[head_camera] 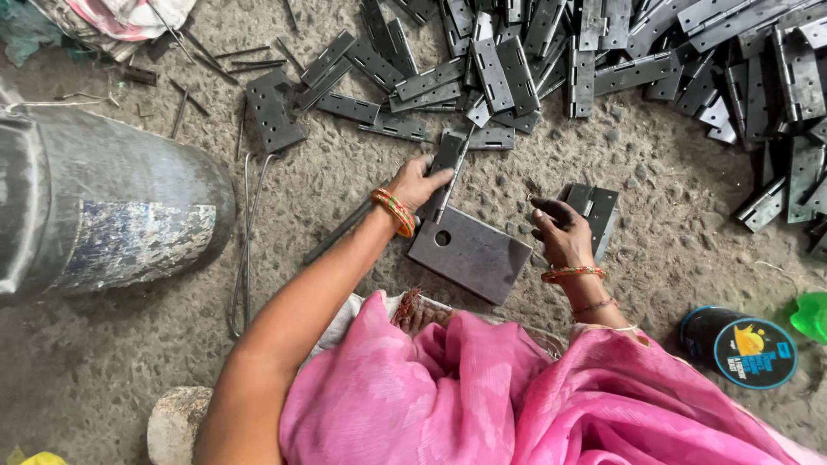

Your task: The person sits on the floor and assembles metal hinges by placing them on a metal block, inserting a pin, and hammering it in with a metal rod. They repeat this process for multiple hinges, placing the finished ones into a bucket.

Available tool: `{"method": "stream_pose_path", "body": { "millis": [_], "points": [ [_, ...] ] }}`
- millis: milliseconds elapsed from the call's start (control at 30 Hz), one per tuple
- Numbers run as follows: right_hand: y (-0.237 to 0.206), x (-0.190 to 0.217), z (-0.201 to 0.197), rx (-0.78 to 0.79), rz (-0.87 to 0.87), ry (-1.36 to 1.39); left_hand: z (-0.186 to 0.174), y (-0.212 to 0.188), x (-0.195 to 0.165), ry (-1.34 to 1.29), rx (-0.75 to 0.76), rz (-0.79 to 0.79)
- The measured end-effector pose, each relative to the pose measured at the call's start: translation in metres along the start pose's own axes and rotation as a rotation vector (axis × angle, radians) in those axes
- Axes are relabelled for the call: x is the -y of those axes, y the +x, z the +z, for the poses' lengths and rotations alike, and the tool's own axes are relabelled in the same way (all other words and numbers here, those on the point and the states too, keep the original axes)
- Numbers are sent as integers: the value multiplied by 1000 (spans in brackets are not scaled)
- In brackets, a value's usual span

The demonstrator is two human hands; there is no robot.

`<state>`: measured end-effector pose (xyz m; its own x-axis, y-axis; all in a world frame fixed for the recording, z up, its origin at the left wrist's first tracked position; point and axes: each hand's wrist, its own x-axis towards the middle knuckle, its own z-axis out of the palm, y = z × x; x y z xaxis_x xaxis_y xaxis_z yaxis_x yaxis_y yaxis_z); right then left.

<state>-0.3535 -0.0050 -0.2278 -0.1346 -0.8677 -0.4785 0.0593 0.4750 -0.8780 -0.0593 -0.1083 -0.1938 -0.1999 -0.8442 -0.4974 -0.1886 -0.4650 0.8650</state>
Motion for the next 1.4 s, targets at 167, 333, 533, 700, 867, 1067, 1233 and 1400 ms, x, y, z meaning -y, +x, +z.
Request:
{"method": "stream_pose_path", "body": {
  "millis": [167,333,533,700,867,1067,1233,1400],
  "points": [
    [-2,-5,14,97,-168,11,21,-75,-45,615,-350,610],
    [-20,5,22,91,-74,-34,41,-110,-8,944,-502,938],
    [-55,-6,48,210,46,-169,36,-97,82,1178,-286,608],
    [-65,-17,74,330,83,-60,42,-100,89,1034,-233,533],
    [-66,-7,85,196,197,317,80,-131,60,861,-175,592],
    [-59,13,66,118,38,365,85,-142,23,567,-162,665],
    [-60,0,76,-37,-229,263,94,-147,16,519,-145,607],
    [-73,-9,81,-87,-240,367,106,-153,23,377,-131,658]
  ]
}}
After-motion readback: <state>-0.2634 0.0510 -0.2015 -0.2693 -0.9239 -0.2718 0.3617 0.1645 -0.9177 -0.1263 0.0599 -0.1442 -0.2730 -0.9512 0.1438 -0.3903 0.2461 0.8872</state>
